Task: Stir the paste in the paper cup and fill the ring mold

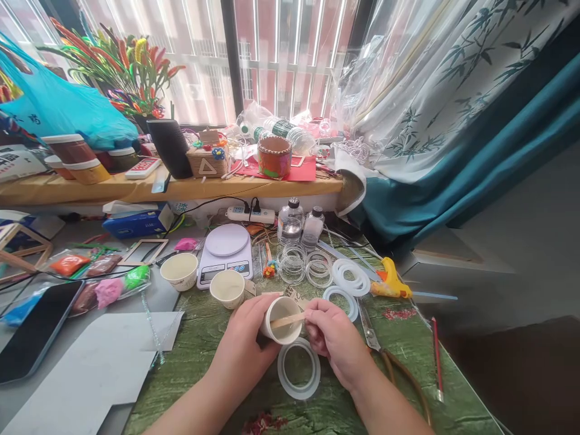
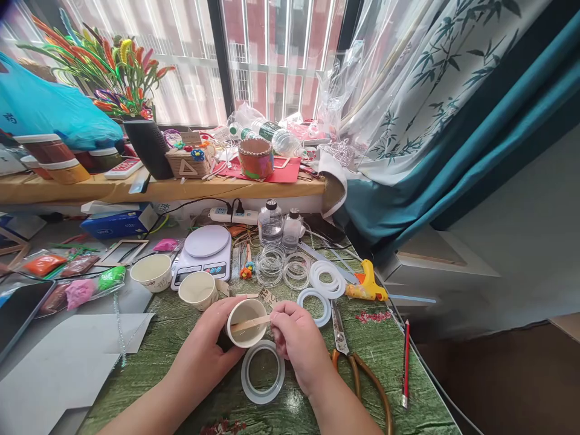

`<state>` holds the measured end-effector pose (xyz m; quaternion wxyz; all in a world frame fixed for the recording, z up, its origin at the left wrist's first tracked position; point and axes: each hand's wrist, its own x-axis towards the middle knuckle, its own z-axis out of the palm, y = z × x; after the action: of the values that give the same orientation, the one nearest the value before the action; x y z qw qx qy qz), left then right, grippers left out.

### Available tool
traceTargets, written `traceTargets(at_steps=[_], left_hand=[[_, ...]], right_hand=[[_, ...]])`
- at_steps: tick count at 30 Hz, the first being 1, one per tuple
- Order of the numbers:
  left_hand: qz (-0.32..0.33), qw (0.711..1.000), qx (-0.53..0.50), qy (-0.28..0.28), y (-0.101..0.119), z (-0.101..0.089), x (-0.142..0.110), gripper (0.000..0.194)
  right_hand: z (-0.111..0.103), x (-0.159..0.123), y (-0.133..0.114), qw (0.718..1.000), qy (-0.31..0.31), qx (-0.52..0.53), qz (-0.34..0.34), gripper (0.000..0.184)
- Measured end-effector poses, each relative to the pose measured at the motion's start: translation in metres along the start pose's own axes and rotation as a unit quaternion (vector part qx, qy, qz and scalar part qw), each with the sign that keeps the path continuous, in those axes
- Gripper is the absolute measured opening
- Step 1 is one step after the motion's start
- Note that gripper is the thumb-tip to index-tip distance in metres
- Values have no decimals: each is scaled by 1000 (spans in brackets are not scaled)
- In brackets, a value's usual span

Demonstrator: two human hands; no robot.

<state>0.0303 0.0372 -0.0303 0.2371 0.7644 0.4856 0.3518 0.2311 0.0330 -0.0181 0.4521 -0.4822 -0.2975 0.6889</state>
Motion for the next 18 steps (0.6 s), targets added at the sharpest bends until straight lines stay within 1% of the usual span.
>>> traceTargets(at_steps=[2, 5, 7, 9, 11, 14, 16, 18], left_hand=[[-6, 1000, -4, -9, 1, 0, -2, 62], [-22, 1000, -10, -19, 3, -1, -5, 67], [-29, 999, -13, -23, 4, -2, -7, 70], [-29, 999, -19, -27, 5, -2, -8, 71], [-26, 999, -24, -26, 6, -3, -8, 71], [-18, 999, -31, -17, 9, -4, -6, 69], [-8, 999, -37, -11, 10, -4, -5, 68], [2, 999, -42, -4, 11, -5, -5, 68]], right_hand=[[0, -3, -5, 1000, 11, 28, -9, 25], [-2, -13, -15, 999, 33, 14, -40, 27], [-4, -22, -23, 996, 49, -36, -70, 27], [-5, -32, -31, 985, 67, -115, -109, 25], [-3, -43, -39, 961, 87, -208, -159, 24], [4, -59, -52, 910, 110, -323, -235, 25], [9, -69, -58, 882, 118, -369, -268, 24], [14, -75, -62, 864, 122, -392, -290, 24]])
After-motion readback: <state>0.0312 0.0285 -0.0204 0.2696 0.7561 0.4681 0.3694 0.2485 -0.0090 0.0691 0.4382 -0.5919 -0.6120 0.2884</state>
